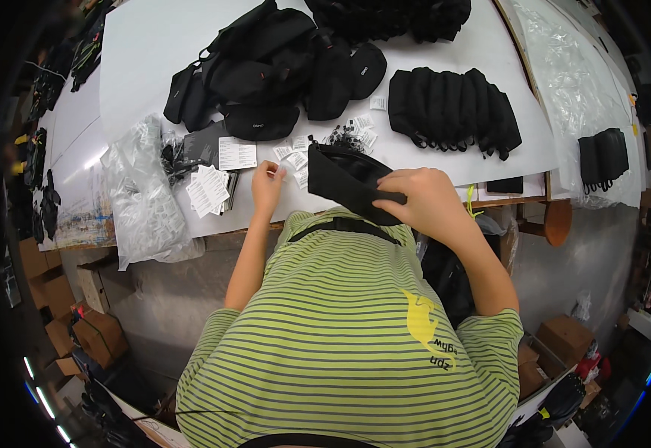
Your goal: The person is inserting labels and tags into small black pouches and organizing them.
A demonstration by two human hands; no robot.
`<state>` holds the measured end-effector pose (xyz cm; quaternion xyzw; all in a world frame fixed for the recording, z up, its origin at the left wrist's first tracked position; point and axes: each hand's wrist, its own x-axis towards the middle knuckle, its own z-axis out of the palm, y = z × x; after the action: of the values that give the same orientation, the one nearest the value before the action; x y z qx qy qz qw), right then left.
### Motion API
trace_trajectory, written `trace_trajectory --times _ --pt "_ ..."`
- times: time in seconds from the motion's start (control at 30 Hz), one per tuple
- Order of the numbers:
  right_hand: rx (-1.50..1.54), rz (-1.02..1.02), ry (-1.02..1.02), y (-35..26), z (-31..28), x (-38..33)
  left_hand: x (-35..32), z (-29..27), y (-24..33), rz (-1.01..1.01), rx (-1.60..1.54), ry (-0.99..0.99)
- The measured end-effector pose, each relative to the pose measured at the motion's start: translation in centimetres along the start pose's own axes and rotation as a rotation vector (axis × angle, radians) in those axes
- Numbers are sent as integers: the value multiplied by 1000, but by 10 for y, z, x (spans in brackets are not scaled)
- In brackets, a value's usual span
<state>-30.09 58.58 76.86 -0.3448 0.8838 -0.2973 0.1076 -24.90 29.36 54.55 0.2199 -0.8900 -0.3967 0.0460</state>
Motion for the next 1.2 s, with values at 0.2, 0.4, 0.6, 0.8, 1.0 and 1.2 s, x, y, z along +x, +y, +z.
trace_trajectory --times 0.2,0.4,0.6,0.8,1.0,1.2 --pt "-227 -55 8 -4 17 3 -28 -67 145 329 -586 319" --pt "-177 -157 144 -17 20 12 -33 -84 169 576 -171 117" --pt "185 -77 342 -34 29 17 -45 -56 120 -177 -1538 -427" --pt "923 282 499 -35 59 19 -45 -60 145 -483 -1675 -293" --pt "1078 190 103 -7 66 21 -41 -70 162 -221 -1440 -401" --pt "1151 178 595 -11 38 53 -49 -72 182 -297 -1243 -600"
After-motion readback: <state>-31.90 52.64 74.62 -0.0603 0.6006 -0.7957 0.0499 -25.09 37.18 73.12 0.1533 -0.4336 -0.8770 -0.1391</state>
